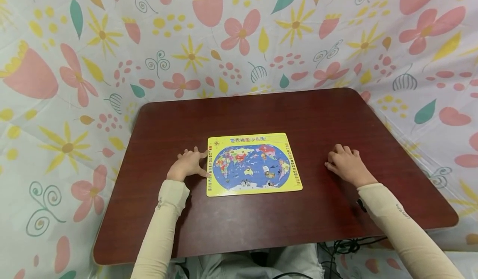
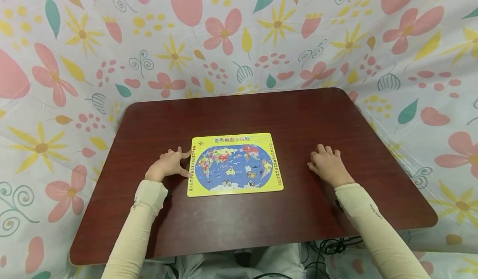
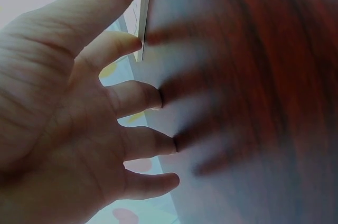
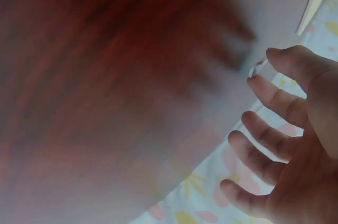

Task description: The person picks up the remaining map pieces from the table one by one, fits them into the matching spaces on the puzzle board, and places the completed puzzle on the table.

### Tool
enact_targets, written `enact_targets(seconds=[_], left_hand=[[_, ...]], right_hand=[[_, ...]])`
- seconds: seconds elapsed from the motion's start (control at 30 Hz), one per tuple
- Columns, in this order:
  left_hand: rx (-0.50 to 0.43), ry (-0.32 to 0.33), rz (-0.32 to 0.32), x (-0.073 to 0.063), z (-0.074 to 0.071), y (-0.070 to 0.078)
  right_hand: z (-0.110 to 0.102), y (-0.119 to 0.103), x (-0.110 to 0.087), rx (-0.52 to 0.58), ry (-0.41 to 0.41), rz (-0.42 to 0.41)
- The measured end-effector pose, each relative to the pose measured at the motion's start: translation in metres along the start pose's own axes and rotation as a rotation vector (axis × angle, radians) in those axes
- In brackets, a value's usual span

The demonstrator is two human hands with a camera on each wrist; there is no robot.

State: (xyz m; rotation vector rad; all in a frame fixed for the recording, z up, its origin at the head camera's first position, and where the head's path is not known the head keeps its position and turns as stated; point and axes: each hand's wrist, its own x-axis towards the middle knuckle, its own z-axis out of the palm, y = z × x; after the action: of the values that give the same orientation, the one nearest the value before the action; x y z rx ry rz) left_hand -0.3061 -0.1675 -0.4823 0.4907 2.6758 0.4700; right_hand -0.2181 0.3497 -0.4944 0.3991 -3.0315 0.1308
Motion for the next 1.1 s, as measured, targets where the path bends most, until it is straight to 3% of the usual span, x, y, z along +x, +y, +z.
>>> enact_targets(seconds=[0.63, 1.1], left_hand=[[-0.024, -0.005, -0.008, -0.001, 0.000, 0.000], [-0.008, -0.016, -0.013, -0.001, -0.001, 0.001]], right_hand=[[0.009, -0.042, 0.046, -0.042, 0.117, -0.182], [0.012, -0.070, 0.071, -0.011, 0.074, -0.271]])
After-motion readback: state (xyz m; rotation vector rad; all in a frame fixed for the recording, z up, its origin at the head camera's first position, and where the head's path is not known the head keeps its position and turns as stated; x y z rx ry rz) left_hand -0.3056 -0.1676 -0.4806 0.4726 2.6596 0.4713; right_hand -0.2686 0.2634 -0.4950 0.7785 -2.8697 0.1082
